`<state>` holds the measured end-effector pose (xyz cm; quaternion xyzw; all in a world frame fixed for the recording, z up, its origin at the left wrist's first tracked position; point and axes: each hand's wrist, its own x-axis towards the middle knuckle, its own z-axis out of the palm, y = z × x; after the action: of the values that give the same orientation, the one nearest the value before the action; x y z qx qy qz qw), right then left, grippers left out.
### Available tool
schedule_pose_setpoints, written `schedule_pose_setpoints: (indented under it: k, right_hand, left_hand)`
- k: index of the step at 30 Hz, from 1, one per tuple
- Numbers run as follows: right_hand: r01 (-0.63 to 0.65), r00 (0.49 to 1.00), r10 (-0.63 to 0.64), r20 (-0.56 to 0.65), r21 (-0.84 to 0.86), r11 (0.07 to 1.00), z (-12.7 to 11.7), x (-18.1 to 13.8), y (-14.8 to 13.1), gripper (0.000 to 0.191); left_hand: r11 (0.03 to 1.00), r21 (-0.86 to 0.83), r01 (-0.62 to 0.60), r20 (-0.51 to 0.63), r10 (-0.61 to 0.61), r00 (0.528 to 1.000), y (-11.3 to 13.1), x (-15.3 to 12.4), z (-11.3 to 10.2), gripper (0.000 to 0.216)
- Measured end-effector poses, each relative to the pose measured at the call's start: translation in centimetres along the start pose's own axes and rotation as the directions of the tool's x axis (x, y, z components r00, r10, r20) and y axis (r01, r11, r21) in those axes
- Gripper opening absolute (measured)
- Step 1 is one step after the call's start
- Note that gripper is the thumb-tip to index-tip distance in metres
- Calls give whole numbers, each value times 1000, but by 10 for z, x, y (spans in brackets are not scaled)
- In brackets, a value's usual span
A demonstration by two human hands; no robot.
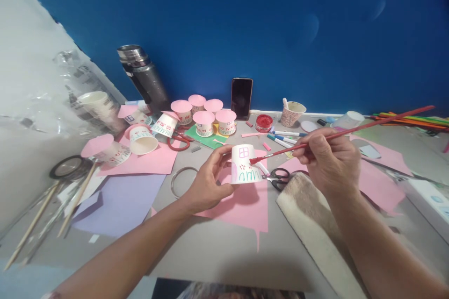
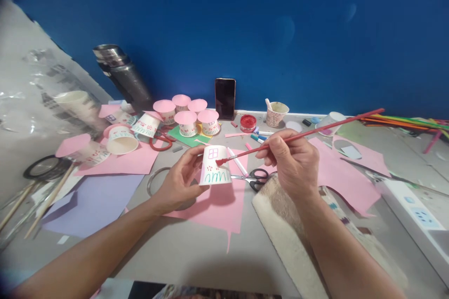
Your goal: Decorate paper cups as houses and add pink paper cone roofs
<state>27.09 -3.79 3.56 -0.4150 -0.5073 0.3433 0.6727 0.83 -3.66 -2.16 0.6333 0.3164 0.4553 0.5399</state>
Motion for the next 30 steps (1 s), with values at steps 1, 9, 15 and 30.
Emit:
schedule_pose_setpoints:
  k: [1,9,15,30]
  right_hand:
    - [0,1000,0,1,-5,1000,0,0,0,34]
    - [0,1000,0,0,-11,1000,0,0,-1,34]
    - [6,1000,-5,20,-29,1000,1,-1,-1,35]
    - [0,1000,0,23,12,1000,-4,3,2,33]
  left_hand:
    - [1000,2,0,1,0,1000,0,0,0,73]
    - [1000,19,-4,0,4,1000,-4,-1,0,75]
    - [1000,13,12,-3,-12,1000,-4,-1,0,78]
    - [992,-121,32,11,-31,999,6,4,3,73]
